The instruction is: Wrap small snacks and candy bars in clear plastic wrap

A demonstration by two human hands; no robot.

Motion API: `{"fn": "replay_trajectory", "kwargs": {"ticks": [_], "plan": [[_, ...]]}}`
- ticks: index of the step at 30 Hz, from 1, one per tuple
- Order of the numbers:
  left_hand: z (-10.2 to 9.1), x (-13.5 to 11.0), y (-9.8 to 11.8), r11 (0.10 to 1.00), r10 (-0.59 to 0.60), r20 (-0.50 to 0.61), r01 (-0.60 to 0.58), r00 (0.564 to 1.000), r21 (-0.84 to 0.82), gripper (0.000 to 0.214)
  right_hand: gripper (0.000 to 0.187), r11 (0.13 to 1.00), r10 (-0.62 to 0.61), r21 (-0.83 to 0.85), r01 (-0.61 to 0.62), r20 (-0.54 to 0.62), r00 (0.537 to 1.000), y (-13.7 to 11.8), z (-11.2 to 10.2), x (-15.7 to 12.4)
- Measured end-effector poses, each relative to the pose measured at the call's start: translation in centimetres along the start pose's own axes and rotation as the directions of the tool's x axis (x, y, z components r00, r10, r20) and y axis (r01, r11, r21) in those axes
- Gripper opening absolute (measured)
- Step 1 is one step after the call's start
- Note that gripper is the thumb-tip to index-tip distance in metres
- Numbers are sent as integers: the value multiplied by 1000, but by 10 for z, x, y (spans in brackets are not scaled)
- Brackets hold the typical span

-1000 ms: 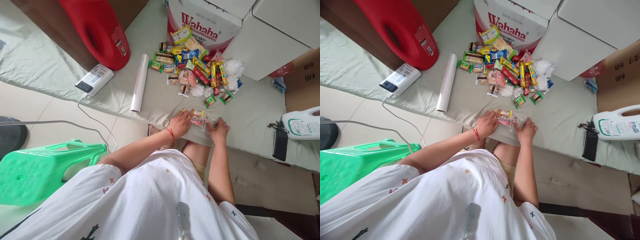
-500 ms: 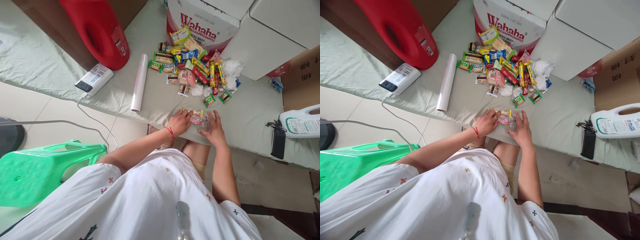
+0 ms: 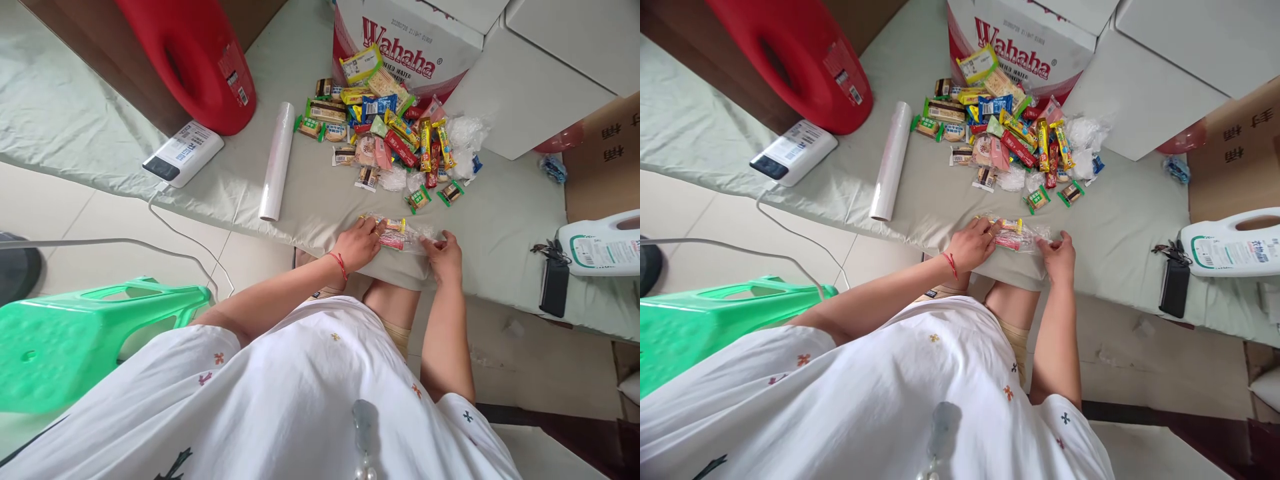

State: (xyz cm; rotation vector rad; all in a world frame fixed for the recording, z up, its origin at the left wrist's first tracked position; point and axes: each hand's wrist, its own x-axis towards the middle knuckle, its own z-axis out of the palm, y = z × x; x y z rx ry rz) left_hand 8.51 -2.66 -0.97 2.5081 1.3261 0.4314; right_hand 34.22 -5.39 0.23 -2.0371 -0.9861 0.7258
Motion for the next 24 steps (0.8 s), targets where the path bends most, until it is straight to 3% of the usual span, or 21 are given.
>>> {"fn": "replay_trajectory", "kwargs": {"ticks": [2, 4, 6, 8, 10, 12, 18, 21, 24], "plan": [[0, 0, -1, 1000, 15, 5, -15, 1000, 8, 53, 57, 996, 36, 84, -36, 4, 999, -7, 11, 0], [0, 0, -1, 999, 40, 2, -40, 999, 18, 53, 40, 993, -25, 116, 30, -44, 999, -17, 23, 0], [2, 0, -2, 998, 58, -8, -58, 998, 23, 53, 29, 980, -198, 15, 201, -103, 975, -30, 39, -5], [4, -1, -2, 998, 62, -16, -62, 998, 14, 52, 22, 914, -385, -171, 369, -71, 920, -43, 58, -15], [4, -1, -2, 998, 62, -17, -62, 998, -9, 51, 23, 826, -472, -340, 449, 19, 882, -54, 77, -28], [2, 0, -2, 997, 58, -16, -59, 998, -47, 49, 30, 762, -482, -441, 474, 102, 870, -60, 91, -42], [-6, 5, -16, 937, 22, -28, -30, 999, -347, 46, 49, 617, -561, -494, 613, 271, 782, -52, 96, -85], [-7, 7, -29, 825, -38, -31, 13, 999, -565, 56, 55, 606, -540, -507, 613, 304, 785, -45, 95, -99], [-8, 7, -37, 772, -183, -101, 80, 978, -630, 49, 56, 599, -526, -525, 604, 311, 792, -41, 94, -102]]}}
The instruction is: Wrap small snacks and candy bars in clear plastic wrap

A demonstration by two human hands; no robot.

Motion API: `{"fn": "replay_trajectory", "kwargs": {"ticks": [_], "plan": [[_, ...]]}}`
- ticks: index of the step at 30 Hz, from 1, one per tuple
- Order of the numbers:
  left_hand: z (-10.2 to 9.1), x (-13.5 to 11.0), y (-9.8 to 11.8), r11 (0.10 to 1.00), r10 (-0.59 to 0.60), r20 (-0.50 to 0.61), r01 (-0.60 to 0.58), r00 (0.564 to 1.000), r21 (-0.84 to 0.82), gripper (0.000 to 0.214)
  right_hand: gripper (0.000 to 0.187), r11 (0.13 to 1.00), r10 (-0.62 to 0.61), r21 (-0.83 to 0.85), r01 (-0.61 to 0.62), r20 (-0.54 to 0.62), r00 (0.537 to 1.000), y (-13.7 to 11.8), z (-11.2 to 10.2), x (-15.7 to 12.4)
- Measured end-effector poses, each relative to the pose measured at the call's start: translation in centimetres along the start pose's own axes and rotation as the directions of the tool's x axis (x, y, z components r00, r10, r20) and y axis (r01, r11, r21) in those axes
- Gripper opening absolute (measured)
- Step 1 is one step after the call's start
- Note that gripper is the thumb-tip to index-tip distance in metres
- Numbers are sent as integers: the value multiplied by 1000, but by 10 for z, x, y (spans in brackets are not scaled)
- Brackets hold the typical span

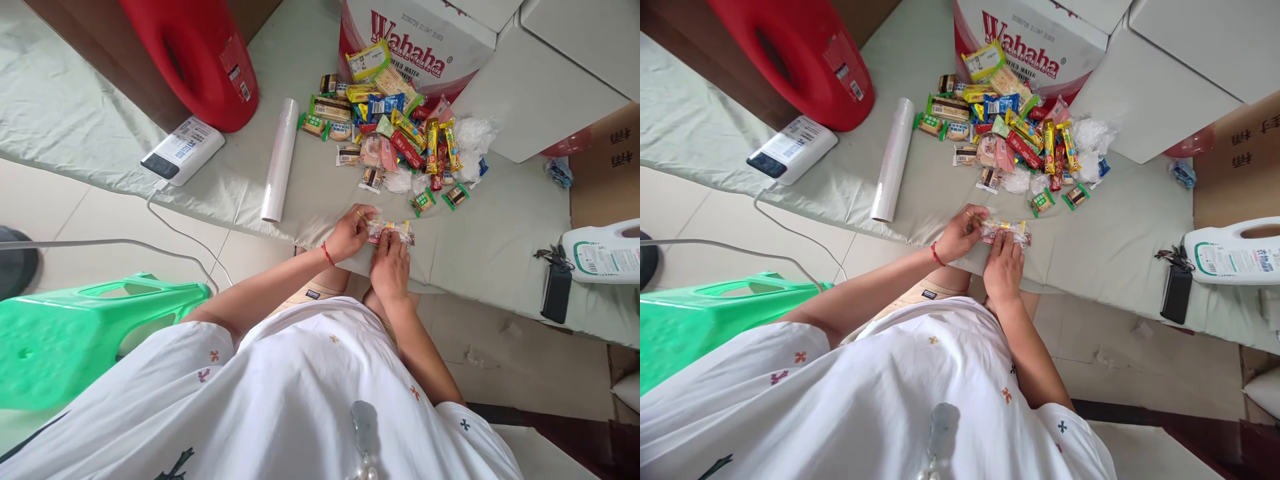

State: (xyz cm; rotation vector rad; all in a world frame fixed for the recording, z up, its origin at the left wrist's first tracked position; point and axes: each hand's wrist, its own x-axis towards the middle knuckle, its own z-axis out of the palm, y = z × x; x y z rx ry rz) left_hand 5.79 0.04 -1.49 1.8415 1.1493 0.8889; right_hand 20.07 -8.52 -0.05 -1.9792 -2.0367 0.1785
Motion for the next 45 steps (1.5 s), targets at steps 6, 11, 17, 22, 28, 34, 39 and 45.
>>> {"fn": "replay_trajectory", "kwargs": {"ticks": [6, 11, 17, 22, 28, 34, 39, 45], "plan": [[-1, 12, 5, 970, -83, -87, 100, 993, 222, 32, 56, 999, -47, -19, 46, -34, 998, 5, 1, 2], [6, 21, 16, 907, 71, 114, -112, 991, 406, 29, 54, 999, -37, -27, 36, -31, 999, 8, 3, 4], [9, 2, 23, 835, 165, 251, -270, 954, 479, 33, 56, 1000, -18, 10, 18, 2, 1000, 6, 2, 1], [20, -19, 5, 809, 296, 213, -363, 931, 461, 44, 66, 996, -60, 73, 56, 50, 997, 11, 1, -10], [39, -27, -3, 825, 363, 189, -409, 912, 390, 58, 84, 927, -20, 376, 1, 46, 999, 26, -3, -13], [42, -29, 3, 788, 318, 219, -385, 923, 480, 54, 47, 742, 131, 668, -61, -54, 990, 48, -24, -21], [46, -29, 1, 786, 298, 230, -375, 926, 492, 53, 43, 978, 119, 204, -53, -326, 938, 63, -25, -16], [48, -27, 2, 831, 323, 192, -374, 927, 411, 53, 61, 996, 17, 92, -6, -114, 993, 22, 7, -20]]}}
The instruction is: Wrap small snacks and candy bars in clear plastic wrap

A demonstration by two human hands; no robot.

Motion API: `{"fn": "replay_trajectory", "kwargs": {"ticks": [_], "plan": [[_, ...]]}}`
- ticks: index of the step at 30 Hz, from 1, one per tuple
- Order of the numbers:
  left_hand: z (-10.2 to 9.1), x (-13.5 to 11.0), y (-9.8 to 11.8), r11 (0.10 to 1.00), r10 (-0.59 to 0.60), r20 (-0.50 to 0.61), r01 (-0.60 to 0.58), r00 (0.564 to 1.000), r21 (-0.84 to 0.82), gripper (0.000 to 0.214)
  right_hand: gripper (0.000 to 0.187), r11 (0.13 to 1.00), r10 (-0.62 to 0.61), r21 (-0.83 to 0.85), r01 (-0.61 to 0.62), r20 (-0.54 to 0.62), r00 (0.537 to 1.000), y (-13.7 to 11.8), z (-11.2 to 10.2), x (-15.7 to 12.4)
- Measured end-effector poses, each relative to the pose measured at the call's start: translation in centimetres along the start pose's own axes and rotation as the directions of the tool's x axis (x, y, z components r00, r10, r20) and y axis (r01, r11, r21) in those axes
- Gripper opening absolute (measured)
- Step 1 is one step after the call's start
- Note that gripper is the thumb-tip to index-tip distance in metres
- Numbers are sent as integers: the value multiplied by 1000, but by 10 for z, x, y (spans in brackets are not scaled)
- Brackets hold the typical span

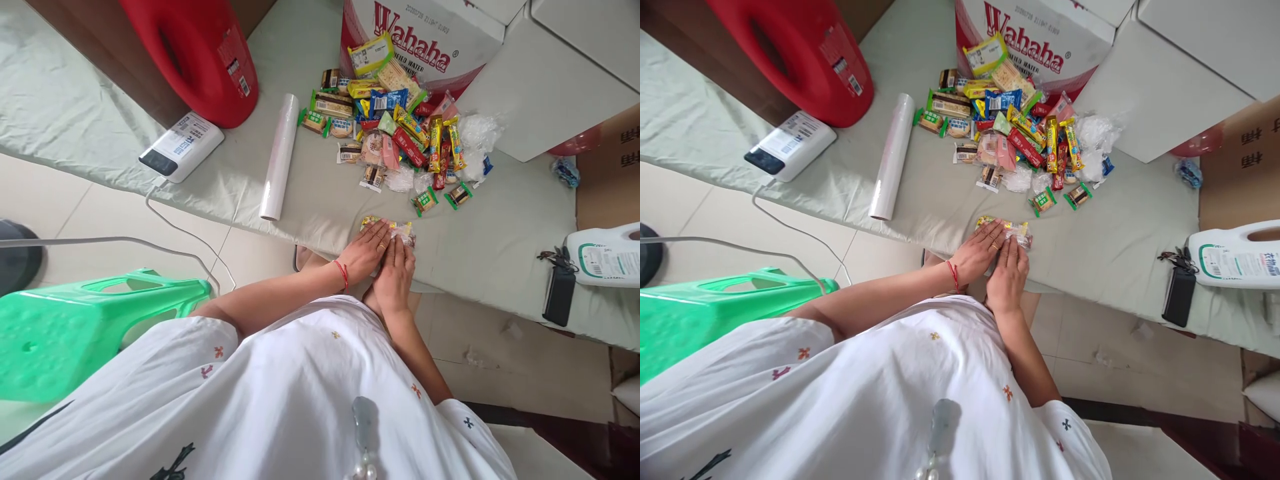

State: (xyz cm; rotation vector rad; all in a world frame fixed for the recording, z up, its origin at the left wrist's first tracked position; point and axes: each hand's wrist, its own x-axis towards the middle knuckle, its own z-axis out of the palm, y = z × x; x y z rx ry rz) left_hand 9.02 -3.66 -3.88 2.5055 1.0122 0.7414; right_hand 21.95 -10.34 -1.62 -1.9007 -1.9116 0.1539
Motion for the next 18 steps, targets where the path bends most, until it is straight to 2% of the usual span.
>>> {"fn": "replay_trajectory", "kwargs": {"ticks": [2, 5, 8, 10, 11, 12, 13, 15, 18], "plan": [[-4, 2, 1, 1000, 6, -1, -6, 1000, 10, 52, 65, 998, -16, 54, 14, 26, 1000, -6, 3, -2], [-11, 7, 4, 997, -2, 42, -1, 999, 82, 51, 66, 981, -55, 188, 42, 62, 997, -1, -5, -3], [-14, 12, 8, 988, -26, 76, 14, 997, 153, 55, 64, 889, -62, 459, 2, 116, 991, 16, -19, -6], [-14, 16, 10, 981, -36, 77, 21, 996, 191, 53, 59, 746, 7, 659, -95, 135, 991, 30, -26, -7], [-13, 18, 10, 979, -38, 75, 22, 996, 202, 50, 55, 673, 78, 727, -139, 117, 990, 39, -28, -6], [-12, 20, 10, 978, -39, 75, 23, 996, 205, 48, 50, 622, 165, 765, -167, 81, 983, 47, -29, -4], [-12, 23, 8, 980, -42, 79, 26, 996, 198, 46, 45, 606, 249, 774, -183, 34, 968, 55, -29, -2], [-15, 29, 4, 987, -54, 105, 38, 993, 153, 42, 41, 655, 346, 725, -214, -35, 938, 69, -28, 7], [-23, 40, -5, 995, -95, 164, 89, 982, 41, 38, 57, 756, 294, 603, -252, 32, 955, 78, -25, 24]]}}
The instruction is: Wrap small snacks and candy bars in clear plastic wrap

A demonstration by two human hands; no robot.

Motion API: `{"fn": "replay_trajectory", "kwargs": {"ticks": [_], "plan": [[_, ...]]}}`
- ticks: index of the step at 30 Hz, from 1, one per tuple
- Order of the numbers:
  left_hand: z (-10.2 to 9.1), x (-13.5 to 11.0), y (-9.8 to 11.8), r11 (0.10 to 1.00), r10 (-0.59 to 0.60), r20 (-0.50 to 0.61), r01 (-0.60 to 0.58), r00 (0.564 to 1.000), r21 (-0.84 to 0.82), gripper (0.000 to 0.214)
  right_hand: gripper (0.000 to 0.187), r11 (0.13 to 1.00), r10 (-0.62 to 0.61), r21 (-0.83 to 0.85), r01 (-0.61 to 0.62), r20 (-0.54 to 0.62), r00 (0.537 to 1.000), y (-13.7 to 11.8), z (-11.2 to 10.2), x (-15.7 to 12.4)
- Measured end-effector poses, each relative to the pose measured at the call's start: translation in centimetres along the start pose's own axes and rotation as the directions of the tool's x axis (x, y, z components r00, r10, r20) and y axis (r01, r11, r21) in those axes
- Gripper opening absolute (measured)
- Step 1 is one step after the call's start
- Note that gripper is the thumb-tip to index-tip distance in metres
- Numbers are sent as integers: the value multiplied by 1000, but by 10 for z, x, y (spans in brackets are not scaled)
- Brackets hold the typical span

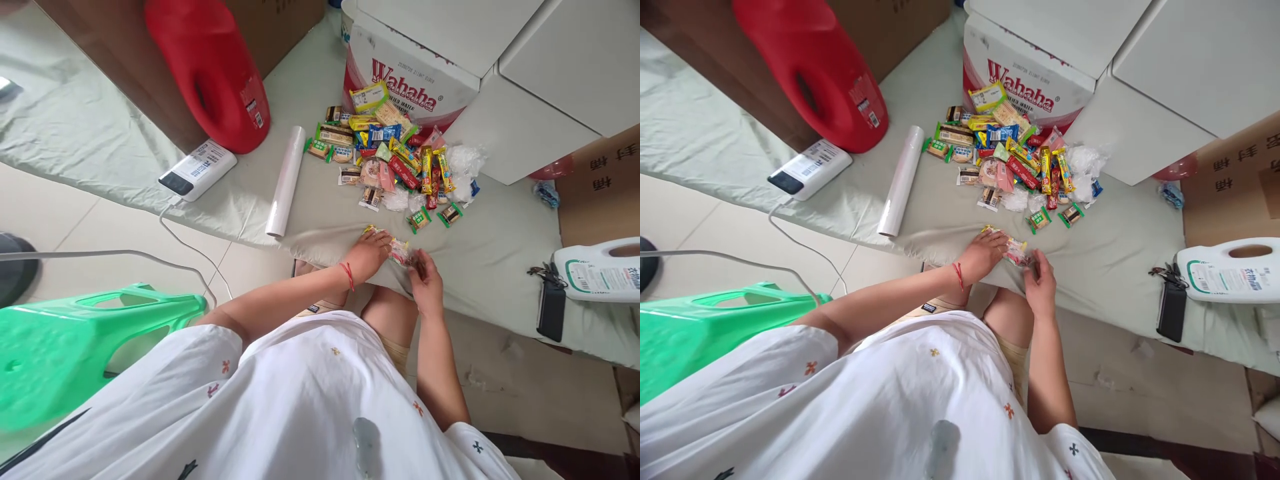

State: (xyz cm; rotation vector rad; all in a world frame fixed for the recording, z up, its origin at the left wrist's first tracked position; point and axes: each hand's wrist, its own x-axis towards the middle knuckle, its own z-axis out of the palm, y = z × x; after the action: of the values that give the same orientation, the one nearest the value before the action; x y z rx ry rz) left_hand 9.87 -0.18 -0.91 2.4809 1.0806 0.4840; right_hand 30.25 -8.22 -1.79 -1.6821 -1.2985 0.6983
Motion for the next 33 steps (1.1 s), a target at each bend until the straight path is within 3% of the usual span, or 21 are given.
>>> {"fn": "replay_trajectory", "kwargs": {"ticks": [3, 7, 12, 17, 19, 20, 22, 25, 27, 29, 32, 33], "plan": [[-10, 8, -5, 989, -51, 13, 52, 999, -139, 39, 69, 992, -85, -77, 97, 142, 986, -11, 8, 15], [-16, 8, -5, 949, -126, -55, 104, 991, -298, 40, 37, 963, -241, -55, 264, 267, 933, -34, 23, 28], [-20, -6, 2, 910, -111, -218, 12, 969, -413, 40, 42, 982, -186, 25, 185, 187, 965, -51, 31, 31], [-25, -11, 8, 849, -117, -203, -8, 972, -528, 40, 64, 961, -181, 241, 136, 179, 967, -64, 23, 32], [-27, -7, 11, 719, -180, -214, -20, 960, -695, 37, 71, 925, -213, 339, 170, 95, 972, -67, 18, 31], [-27, -4, 13, 610, -242, -212, -21, 947, -792, 35, 72, 906, -216, 381, 184, 43, 976, -68, 17, 29], [-28, 4, 19, 302, -412, -144, -15, 900, -953, 32, 69, 884, -185, 435, 170, -10, 983, -67, 19, 23], [-29, 12, 31, -212, -544, 90, -32, 834, -977, 29, 63, 910, -105, 409, 66, 74, 992, -59, 32, 7], [-31, 13, 38, -395, -521, 192, -35, 832, -918, 26, 55, 940, -42, 342, 8, 92, 995, -53, 42, -2], [-35, 12, 39, -394, -506, 204, -14, 838, -919, 22, 47, 951, 19, 307, -33, 49, 999, -48, 47, -7], [-44, 10, 33, -234, -557, 152, 22, 817, -972, 16, 43, 936, 72, 345, -77, 27, 997, -45, 47, -9], [-47, 10, 30, -229, -558, 160, 35, 814, -973, 16, 44, 929, 76, 359, -86, 42, 996, -46, 46, -9]]}}
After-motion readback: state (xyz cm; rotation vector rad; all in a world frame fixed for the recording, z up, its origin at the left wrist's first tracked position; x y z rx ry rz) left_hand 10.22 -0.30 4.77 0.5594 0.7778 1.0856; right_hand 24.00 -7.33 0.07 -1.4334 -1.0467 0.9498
